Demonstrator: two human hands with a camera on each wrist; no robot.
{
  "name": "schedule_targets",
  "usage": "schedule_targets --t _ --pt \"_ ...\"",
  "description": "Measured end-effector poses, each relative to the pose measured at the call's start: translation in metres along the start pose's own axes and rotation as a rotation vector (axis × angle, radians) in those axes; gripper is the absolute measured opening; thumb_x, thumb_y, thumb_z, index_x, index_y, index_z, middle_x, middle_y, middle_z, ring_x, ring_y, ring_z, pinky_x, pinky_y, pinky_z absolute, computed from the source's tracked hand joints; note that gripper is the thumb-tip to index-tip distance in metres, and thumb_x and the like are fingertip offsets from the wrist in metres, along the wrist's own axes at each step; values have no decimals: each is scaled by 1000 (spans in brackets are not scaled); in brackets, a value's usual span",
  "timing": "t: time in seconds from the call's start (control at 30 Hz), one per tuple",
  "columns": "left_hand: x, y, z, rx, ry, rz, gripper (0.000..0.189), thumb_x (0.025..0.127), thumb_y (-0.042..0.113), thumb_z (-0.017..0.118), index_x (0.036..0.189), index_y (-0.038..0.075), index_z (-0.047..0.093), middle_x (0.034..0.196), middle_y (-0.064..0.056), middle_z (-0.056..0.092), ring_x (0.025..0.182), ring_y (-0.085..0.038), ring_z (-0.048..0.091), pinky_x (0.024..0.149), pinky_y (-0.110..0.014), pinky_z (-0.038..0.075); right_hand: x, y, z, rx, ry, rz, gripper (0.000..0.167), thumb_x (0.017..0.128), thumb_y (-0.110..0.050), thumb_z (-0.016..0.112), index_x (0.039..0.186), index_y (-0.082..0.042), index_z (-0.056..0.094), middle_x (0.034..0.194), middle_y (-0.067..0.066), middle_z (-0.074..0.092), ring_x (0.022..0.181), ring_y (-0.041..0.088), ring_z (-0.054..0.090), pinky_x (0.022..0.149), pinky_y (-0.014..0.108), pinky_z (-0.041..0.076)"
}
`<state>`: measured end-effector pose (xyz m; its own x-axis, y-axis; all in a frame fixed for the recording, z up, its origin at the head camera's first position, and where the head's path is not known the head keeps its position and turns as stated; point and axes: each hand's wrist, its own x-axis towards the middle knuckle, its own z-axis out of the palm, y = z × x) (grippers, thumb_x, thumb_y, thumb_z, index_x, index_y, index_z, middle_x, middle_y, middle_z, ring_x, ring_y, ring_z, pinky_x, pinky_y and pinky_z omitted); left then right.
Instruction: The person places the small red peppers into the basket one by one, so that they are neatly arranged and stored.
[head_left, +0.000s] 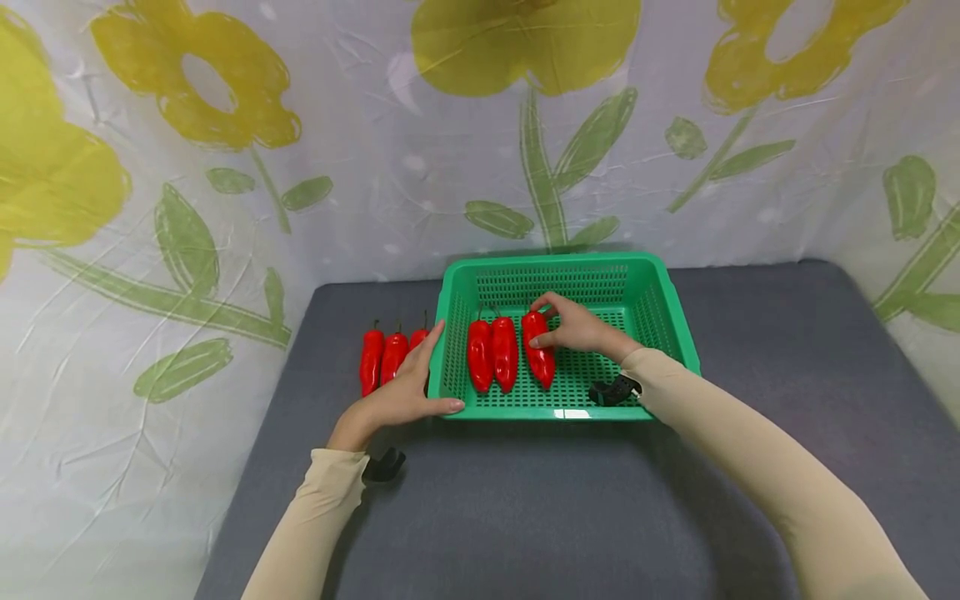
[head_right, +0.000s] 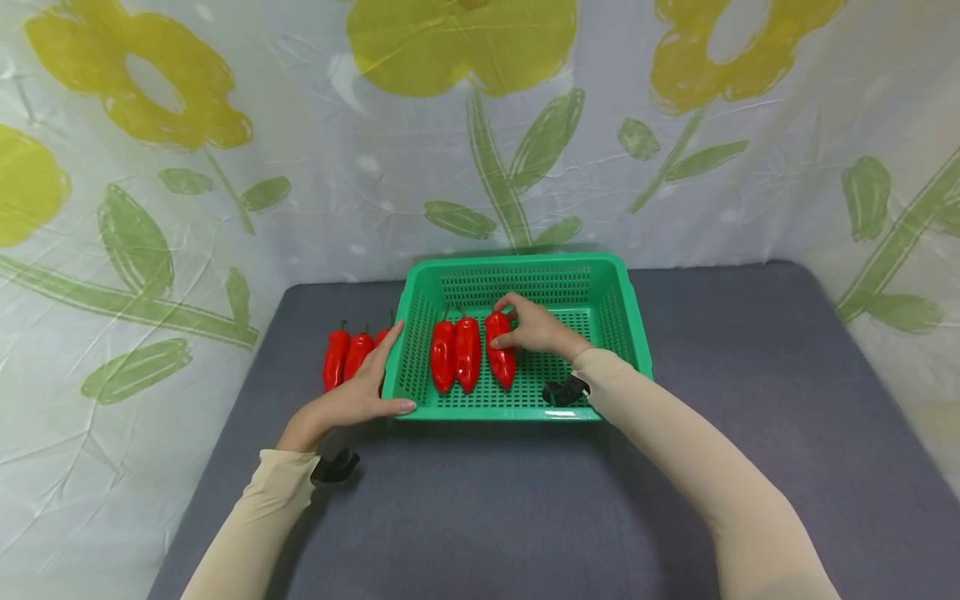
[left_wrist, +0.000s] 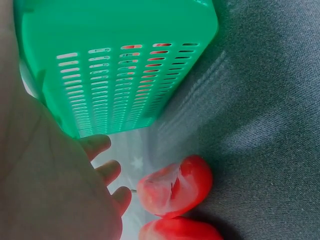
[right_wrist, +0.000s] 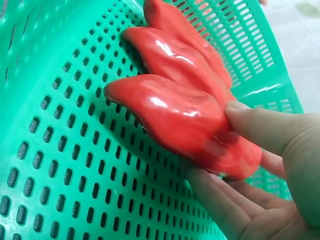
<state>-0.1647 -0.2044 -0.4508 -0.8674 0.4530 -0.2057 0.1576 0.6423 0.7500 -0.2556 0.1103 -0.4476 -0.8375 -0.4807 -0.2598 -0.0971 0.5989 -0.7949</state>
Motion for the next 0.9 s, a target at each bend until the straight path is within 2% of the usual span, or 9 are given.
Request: schedule_targets --t 0.4,0.9 --pt "0 0 0 -5 1 1 118 80 45 78 156 42 -12 164 -5 11 152 -33 8 112 -63 38 3 4 4 130 -57 26 59 89 -16 74 137 -6 41 137 25 46 109 35 62 80 40 61" --pt "-1 1 -1 1 6 -1 119 78 49 78 156 40 -11 163 -5 13 151 -32 11 110 -60 42 7 -1 11 170 -52 56 58 89 -12 74 136 -6 42 128 25 53 98 30 68 78 40 61"
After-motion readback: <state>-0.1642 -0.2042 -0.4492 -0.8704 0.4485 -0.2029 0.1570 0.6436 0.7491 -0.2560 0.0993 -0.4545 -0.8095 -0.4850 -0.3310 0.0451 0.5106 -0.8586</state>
